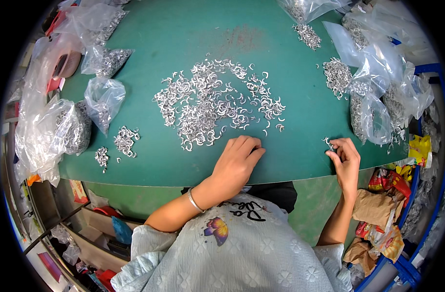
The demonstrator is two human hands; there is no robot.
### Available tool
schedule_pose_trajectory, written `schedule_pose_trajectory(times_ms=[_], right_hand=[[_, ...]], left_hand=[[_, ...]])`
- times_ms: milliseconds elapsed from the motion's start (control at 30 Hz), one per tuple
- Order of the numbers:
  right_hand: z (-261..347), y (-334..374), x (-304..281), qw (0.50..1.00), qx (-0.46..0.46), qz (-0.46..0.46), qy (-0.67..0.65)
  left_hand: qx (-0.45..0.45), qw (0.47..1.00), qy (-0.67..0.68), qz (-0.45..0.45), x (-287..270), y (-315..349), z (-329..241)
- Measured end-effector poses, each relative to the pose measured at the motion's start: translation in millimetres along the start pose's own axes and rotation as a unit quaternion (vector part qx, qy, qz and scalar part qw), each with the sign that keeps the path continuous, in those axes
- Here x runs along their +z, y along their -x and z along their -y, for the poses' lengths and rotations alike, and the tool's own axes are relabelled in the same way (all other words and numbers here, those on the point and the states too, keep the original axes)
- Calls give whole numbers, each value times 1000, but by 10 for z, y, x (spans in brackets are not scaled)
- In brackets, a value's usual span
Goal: The person sorts small metal C-shaped clips by hand on a green tabletop, arranging them into piles and handling a plastic bag containing more clips.
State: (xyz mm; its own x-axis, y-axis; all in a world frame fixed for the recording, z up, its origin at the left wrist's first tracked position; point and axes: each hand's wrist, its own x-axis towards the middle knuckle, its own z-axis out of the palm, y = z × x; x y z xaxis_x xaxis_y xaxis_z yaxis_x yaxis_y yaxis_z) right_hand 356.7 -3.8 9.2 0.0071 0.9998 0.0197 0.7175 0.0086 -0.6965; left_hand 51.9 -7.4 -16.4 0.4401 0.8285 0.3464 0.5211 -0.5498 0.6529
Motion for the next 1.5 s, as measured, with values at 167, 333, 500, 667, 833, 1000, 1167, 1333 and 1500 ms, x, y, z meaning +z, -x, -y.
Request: schedule_pose_trajectory(times_ms=[167, 333, 500, 667, 833, 1000, 1167, 1333, 1500], right_hand=[[59, -261, 185, 997, -63, -37, 33], [431, -293, 369, 997, -66, -39, 13], [721, -335, 775, 979, -198, 19, 47], [488, -256, 650, 988, -145, 28, 35], [400, -241, 422, 985, -131, -46, 107], [641, -283, 634, 981, -160, -41, 106], [418, -261, 552, 978, -155, -82, 114], [312, 151, 112, 991, -37, 73, -106], [-439, 896, 34, 854, 152, 285, -408]], left_hand=[[-4, 1000, -6, 2, -13, 35, 21], [-21, 1000, -15, 2, -49, 69, 31], [-2, 999, -48, -3, 27, -34, -51], [-17, 998, -54, 19, 3, -14, -27], [-21, 999, -42, -1, 3, -12, -8], [-17, 999, -35, 10, 27, -104, -65], [-21, 999, -27, 3, -20, -94, -63], [-17, 1000, -4, 6, -22, -84, -57], [36, 978, 193, 75, -76, -4, -206]])
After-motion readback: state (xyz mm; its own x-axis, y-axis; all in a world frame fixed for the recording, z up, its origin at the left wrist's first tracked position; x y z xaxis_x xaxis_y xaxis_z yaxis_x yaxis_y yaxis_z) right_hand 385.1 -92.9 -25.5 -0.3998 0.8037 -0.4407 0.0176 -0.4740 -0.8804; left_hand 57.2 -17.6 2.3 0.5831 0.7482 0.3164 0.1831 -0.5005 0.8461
